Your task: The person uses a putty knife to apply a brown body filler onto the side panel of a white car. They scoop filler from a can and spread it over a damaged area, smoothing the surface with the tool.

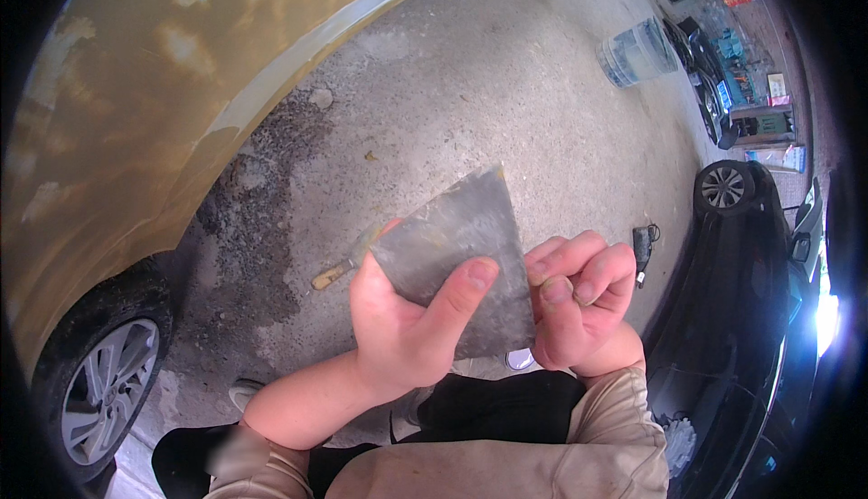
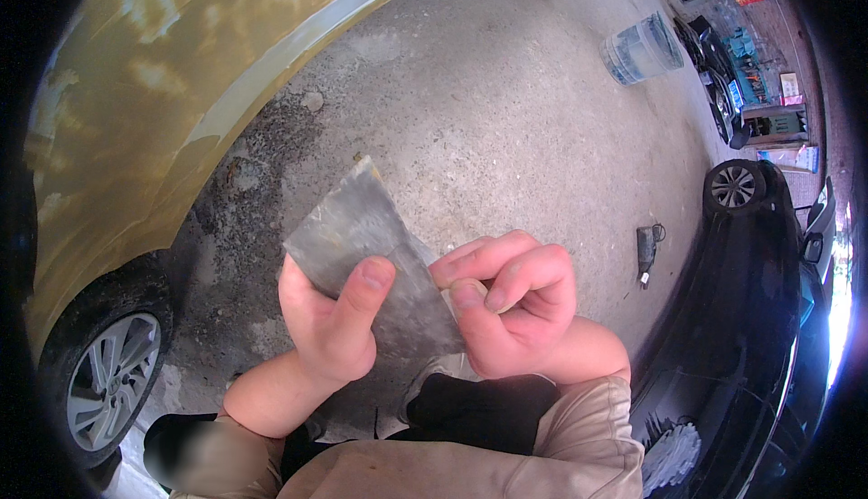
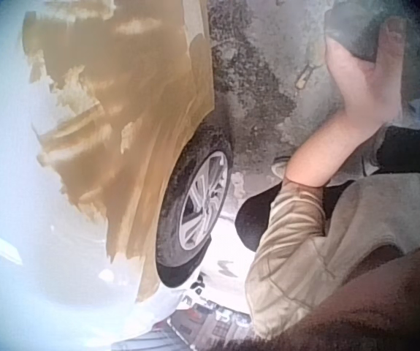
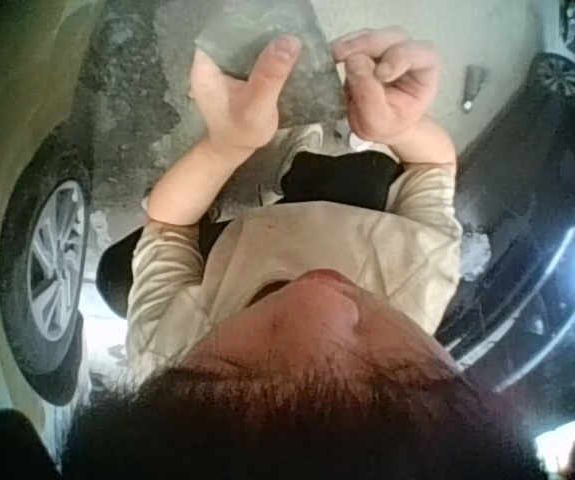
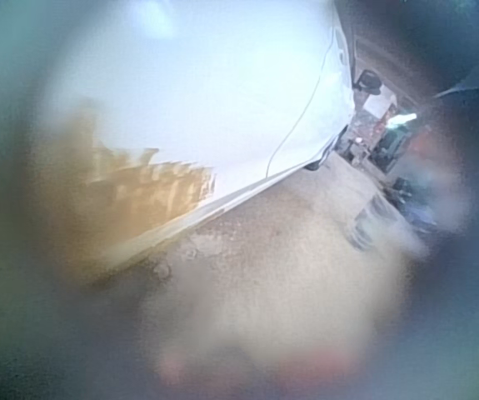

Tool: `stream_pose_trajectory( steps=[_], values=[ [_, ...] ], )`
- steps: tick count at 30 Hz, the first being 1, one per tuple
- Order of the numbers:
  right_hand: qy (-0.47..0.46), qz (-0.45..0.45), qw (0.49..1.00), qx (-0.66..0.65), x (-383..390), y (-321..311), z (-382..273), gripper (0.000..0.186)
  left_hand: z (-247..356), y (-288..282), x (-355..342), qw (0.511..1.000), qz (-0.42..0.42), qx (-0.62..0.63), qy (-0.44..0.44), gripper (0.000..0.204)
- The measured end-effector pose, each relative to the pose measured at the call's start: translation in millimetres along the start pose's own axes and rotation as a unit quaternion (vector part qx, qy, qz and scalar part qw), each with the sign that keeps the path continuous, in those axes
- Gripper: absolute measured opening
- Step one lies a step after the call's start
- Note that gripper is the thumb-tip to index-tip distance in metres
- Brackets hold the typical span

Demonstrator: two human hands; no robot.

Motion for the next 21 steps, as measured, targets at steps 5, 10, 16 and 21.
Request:
stream_pose_trajectory(
  steps=[5,10,16,21],
  values=[
    [0.014,-0.009,1.000,0.004,-0.1,0.9,1.5,0.031,0.1,-1.8,0.1,1.000,0.010,-0.003,0.002,0.018],
    [0.006,-0.012,1.000,0.005,-0.8,3.3,1.0,0.030,2.3,-1.9,1.0,1.000,0.009,-0.006,0.015,0.019],
    [0.021,-0.032,0.999,0.020,-0.2,6.4,4.0,0.030,5.9,-6.4,3.5,0.998,0.021,-0.048,0.036,0.021],
    [0.022,-0.034,0.999,0.025,-2.5,6.4,3.6,0.030,3.8,-5.1,1.6,0.997,0.005,-0.072,0.017,0.022]
  ],
)
Point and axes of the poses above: each hand's wrist, its own x-axis away from the middle knuckle, its own y-axis out of the palm, z = x × y, the point moved 10 cm from there along -x, towards the middle knuckle, and after that the axes turned 8 degrees about -y, right-handed, at the moved point
